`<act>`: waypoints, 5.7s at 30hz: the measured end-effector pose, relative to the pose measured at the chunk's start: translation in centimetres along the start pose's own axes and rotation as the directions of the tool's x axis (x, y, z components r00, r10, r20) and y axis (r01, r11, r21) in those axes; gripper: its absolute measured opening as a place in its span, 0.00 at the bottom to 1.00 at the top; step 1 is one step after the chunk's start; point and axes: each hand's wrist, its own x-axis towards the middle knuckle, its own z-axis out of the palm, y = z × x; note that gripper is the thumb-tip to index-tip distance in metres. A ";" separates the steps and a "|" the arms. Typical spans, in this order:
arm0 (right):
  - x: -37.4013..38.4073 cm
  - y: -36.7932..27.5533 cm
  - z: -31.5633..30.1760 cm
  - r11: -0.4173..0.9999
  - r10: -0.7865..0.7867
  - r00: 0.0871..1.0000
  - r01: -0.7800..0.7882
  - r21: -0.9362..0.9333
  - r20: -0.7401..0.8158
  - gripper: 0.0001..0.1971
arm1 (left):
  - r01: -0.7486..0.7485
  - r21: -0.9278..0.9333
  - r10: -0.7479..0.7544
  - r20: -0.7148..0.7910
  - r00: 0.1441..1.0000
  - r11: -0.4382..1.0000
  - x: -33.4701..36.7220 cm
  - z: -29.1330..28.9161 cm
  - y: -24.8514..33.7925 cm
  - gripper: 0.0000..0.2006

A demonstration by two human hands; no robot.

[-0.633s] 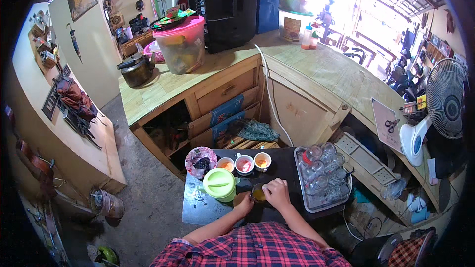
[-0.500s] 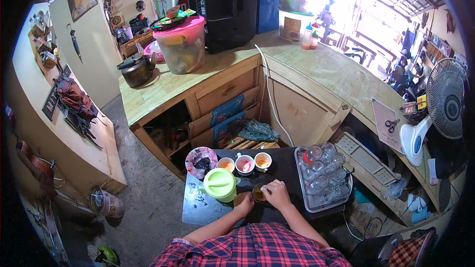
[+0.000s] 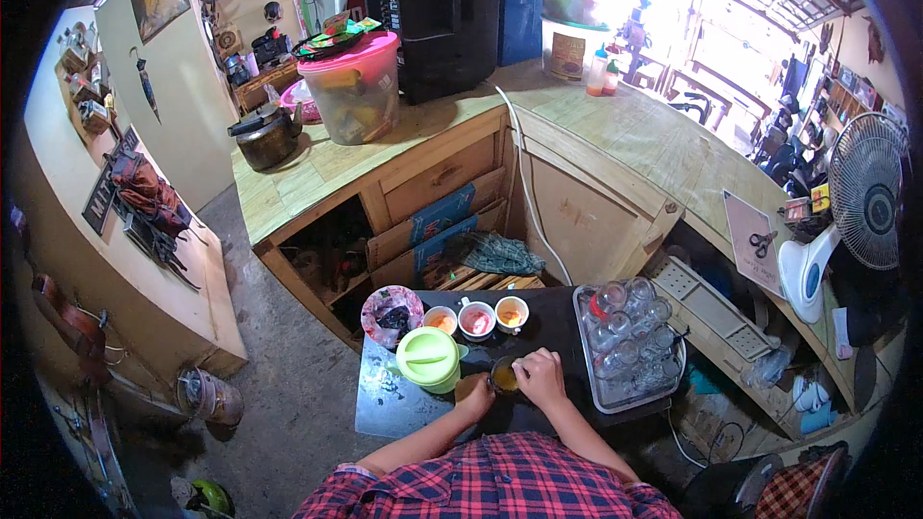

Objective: Preparing multiple beverages by pouring liquids and adding ingredients with a spoon.

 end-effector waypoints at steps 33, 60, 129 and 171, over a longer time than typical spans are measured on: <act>0.0 0.2 0.3 1.000 0.014 0.999 -0.014 0.005 0.031 0.06 | -0.010 0.014 0.010 -0.002 1.000 1.000 0.1 -0.2 0.4 0.09; 0.2 -0.6 -0.2 0.998 0.052 0.996 -0.050 -0.033 0.068 0.08 | -0.063 0.023 0.065 -0.063 0.996 0.998 -0.2 -0.4 0.1 0.08; 0.0 -0.8 0.6 0.997 0.073 0.996 -0.074 0.004 0.059 0.07 | -0.052 0.034 0.052 0.005 0.999 0.998 0.0 -0.3 -0.2 0.09; 0.2 -0.7 0.2 0.997 0.072 0.996 -0.073 0.013 0.061 0.07 | -0.047 0.037 0.048 -0.054 0.997 0.998 -0.1 -0.1 -0.1 0.07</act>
